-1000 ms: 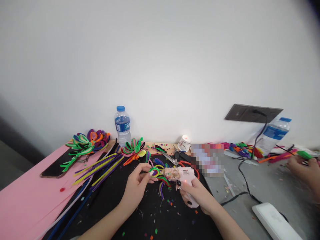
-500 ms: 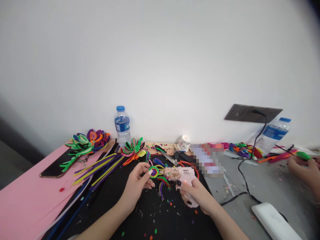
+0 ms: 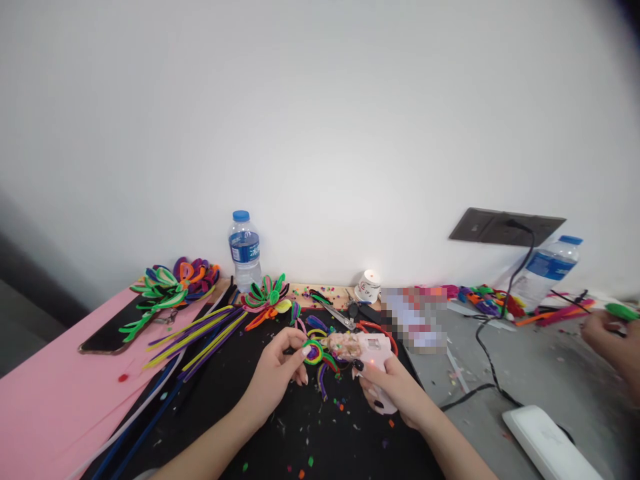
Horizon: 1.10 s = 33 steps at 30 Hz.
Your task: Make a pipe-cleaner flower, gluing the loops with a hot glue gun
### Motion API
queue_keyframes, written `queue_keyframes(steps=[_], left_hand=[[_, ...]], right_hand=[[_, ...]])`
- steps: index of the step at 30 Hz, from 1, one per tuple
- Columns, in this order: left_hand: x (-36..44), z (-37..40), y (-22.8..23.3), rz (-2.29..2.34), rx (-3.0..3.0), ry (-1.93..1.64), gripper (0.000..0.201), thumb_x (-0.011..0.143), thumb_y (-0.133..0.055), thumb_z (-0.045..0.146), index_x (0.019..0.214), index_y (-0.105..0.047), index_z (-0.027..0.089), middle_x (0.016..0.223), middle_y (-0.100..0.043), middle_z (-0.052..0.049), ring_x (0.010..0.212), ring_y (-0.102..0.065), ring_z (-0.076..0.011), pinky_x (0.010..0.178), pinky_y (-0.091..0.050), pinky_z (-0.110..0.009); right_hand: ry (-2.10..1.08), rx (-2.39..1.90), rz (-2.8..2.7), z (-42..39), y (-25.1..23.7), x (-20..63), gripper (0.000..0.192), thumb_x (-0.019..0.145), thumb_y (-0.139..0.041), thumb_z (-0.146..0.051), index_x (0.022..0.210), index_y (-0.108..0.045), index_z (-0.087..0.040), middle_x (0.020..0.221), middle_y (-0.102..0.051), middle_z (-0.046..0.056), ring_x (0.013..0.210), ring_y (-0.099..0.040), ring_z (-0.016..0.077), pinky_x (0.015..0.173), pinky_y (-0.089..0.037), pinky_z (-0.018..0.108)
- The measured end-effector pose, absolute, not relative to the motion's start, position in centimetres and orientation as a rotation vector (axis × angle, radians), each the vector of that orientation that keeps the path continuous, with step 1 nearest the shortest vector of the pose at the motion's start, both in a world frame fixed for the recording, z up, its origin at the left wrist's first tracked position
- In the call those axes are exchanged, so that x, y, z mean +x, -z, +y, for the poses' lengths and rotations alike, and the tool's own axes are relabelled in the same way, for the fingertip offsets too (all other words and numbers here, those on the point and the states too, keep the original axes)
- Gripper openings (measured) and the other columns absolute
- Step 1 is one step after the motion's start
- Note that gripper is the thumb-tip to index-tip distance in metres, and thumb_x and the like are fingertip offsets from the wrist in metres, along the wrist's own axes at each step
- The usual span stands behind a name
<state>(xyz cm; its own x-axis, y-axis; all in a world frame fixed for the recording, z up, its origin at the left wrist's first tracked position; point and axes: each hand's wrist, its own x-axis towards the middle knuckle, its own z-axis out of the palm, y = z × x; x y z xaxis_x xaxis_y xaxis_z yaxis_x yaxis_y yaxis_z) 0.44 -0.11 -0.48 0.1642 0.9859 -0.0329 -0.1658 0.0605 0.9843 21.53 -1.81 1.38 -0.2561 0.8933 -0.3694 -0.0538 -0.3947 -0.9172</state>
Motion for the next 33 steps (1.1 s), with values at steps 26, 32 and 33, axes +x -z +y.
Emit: queue_keyframes(steps=[26, 32, 33], left_hand=[[0.22, -0.35, 0.33, 1.075, 1.324, -1.207, 0.008, 0.081, -0.051, 0.026, 0.086, -0.052, 0.020, 0.084, -0.049, 0.003, 0.042, -0.052, -0.0048, 0.042, -0.039, -0.020], [0.14, -0.25, 0.20, 1.091, 1.287, -1.262, 0.010, 0.080, -0.053, 0.028, 0.086, -0.052, 0.020, 0.084, -0.049, 0.004, 0.040, -0.051, -0.0038, 0.040, -0.039, -0.020], [0.14, -0.27, 0.17, 1.092, 1.279, -1.269, 0.011, 0.080, -0.053, 0.028, 0.086, -0.052, 0.020, 0.084, -0.049, 0.004, 0.040, -0.051, -0.0038, 0.040, -0.039, -0.020]], right_hand=[[-1.739, -1.282, -1.163, -1.81, -0.84, 21.89, 0.038, 0.068, -0.065, -0.049, 0.075, -0.043, -0.019, 0.043, -0.041, -0.011, 0.034, -0.033, 0.0043, 0.032, -0.027, 0.017], [-1.731, -1.303, -1.164, -1.69, -0.83, 21.83, 0.037, 0.069, -0.065, -0.049, 0.074, -0.044, -0.019, 0.044, -0.042, -0.010, 0.034, -0.033, 0.0039, 0.032, -0.027, 0.016], [-1.732, -1.300, -1.164, -1.69, -0.83, 21.82, 0.037, 0.069, -0.065, -0.048, 0.073, -0.044, -0.019, 0.044, -0.042, -0.010, 0.034, -0.033, 0.0039, 0.032, -0.027, 0.016]])
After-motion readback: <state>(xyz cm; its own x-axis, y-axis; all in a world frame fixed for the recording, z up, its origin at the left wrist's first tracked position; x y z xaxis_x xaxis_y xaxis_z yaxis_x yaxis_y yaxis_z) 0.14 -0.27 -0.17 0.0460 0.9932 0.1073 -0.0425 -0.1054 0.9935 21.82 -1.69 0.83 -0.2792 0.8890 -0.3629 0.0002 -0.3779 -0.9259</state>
